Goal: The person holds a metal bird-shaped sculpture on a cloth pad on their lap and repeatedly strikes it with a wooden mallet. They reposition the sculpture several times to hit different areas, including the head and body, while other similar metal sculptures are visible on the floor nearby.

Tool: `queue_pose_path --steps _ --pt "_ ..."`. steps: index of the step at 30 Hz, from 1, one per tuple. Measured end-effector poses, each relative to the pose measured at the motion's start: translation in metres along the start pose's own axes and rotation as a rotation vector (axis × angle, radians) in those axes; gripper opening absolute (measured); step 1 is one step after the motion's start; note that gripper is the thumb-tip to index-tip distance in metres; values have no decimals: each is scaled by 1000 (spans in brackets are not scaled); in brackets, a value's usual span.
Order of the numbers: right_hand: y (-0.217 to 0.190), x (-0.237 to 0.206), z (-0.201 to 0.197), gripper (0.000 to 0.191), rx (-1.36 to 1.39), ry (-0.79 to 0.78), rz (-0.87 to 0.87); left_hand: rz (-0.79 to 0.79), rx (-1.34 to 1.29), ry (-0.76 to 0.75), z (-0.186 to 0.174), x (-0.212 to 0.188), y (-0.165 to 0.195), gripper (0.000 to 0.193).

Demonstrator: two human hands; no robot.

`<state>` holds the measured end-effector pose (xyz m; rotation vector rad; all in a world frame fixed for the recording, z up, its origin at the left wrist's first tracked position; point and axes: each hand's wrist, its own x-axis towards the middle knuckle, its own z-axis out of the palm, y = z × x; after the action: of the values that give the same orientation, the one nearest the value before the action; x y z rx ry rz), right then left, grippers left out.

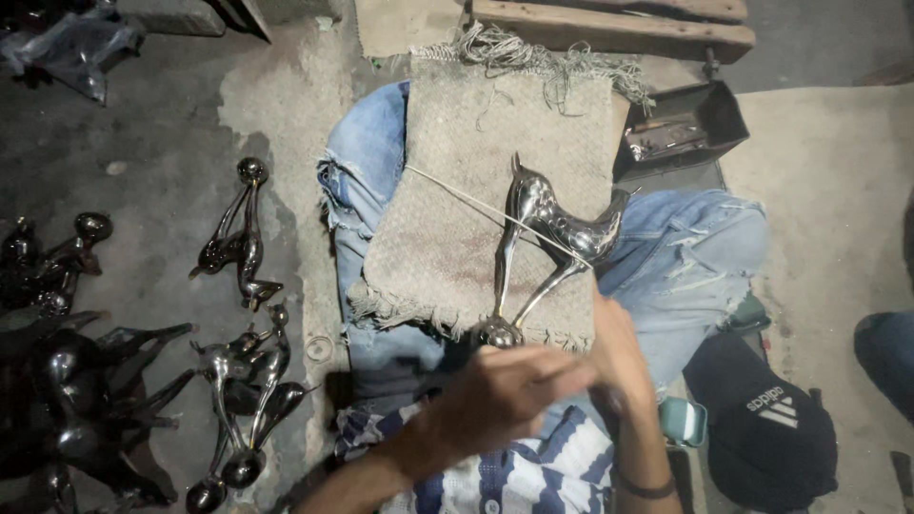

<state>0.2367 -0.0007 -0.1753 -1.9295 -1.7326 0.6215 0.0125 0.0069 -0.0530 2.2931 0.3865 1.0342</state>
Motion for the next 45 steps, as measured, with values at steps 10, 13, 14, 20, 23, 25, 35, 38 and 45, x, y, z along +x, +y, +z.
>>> queue_pose_path --steps 10,13,14,20,23,25,35,38,45 --pt "-14 -34 -79 77 1123 546 180 -257 -73 -29 -47 30 -17 10" --pt "2 -39 -65 82 1065 885 -159 -447 -411 -67 -60 59 -44 25" --pt "8 -36 -56 76 1029 933 -137 -452 -438 -85 -58 69 -53 36" --pt "31 -12 -17 61 440 741 -84 -403 -329 -212 -54 90 -76 35" --pt "32 -2 -21 70 501 692 -56 -406 -372 -218 -56 94 -81 31" --pt "30 5 -32 71 776 662 -13 -441 -451 -231 -56 97 -86 30" --pt "13 22 -101 69 845 444 -346 -525 -645 -286 -60 97 -96 23" --pt "10 28 -107 70 784 365 -363 -489 -681 -298 -62 99 -95 18" --pt "-16 36 -131 64 724 318 -287 -517 -619 -341 -59 103 -94 22"
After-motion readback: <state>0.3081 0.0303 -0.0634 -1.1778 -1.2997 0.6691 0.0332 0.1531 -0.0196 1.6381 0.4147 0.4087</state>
